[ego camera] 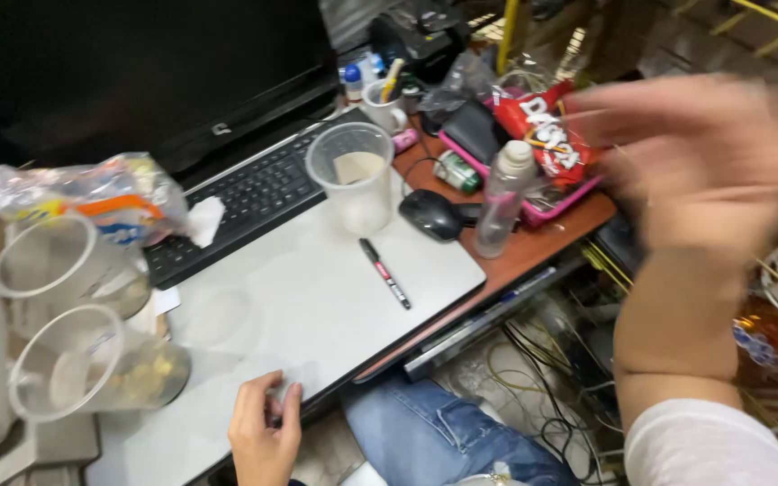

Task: Counting and sorting coins from a cash register drawer and a bag onto a desk, then writing on a pouch.

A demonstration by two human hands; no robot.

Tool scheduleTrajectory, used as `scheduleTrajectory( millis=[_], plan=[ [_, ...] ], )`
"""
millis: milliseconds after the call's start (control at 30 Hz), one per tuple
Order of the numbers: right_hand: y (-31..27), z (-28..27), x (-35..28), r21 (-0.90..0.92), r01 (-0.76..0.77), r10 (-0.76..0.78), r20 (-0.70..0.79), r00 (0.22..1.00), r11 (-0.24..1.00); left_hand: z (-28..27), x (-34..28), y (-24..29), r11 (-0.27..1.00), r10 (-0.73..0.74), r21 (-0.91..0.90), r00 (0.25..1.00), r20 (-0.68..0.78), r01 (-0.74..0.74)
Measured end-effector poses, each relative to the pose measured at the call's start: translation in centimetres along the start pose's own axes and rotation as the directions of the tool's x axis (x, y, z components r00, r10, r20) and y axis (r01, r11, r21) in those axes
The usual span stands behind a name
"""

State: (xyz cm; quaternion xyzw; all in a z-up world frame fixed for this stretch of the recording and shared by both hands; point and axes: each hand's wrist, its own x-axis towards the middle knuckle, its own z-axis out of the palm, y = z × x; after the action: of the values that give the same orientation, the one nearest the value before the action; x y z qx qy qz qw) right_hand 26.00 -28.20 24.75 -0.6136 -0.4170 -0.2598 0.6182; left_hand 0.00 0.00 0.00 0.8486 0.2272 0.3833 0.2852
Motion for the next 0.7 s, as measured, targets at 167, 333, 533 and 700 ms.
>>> scheduleTrajectory(
  millis=[167,333,533,700],
  plan=[
    [10.9,-11.1,-7.5,0.104,0.031,0.015,-0.416,0.909,0.994,1.7,-0.7,-2.1,0.984,-0.154,-0.107,0.978,-0.138,0.140],
    [11.2,-11.6,-11.6,0.502,0.125,-0.152,0.013,0.988,0.856,1.4,-1.9,-1.7,0.927,-0.326,-0.249,0.932,-0.158,0.282],
    [11.0,-6.5,-13.1,-0.316,-0.329,0.438,0.383,0.813,0.890,0.7,-5.3,-1.6,0.798,-0.537,-0.366,0.840,-0.074,0.478],
    [12.3,-2.9,-14.6,-0.229,-0.349,0.409,0.663,0.627,0.908,1.8,-7.3,-0.2,0.809,-0.542,-0.316,0.837,-0.072,0.496]
  ],
)
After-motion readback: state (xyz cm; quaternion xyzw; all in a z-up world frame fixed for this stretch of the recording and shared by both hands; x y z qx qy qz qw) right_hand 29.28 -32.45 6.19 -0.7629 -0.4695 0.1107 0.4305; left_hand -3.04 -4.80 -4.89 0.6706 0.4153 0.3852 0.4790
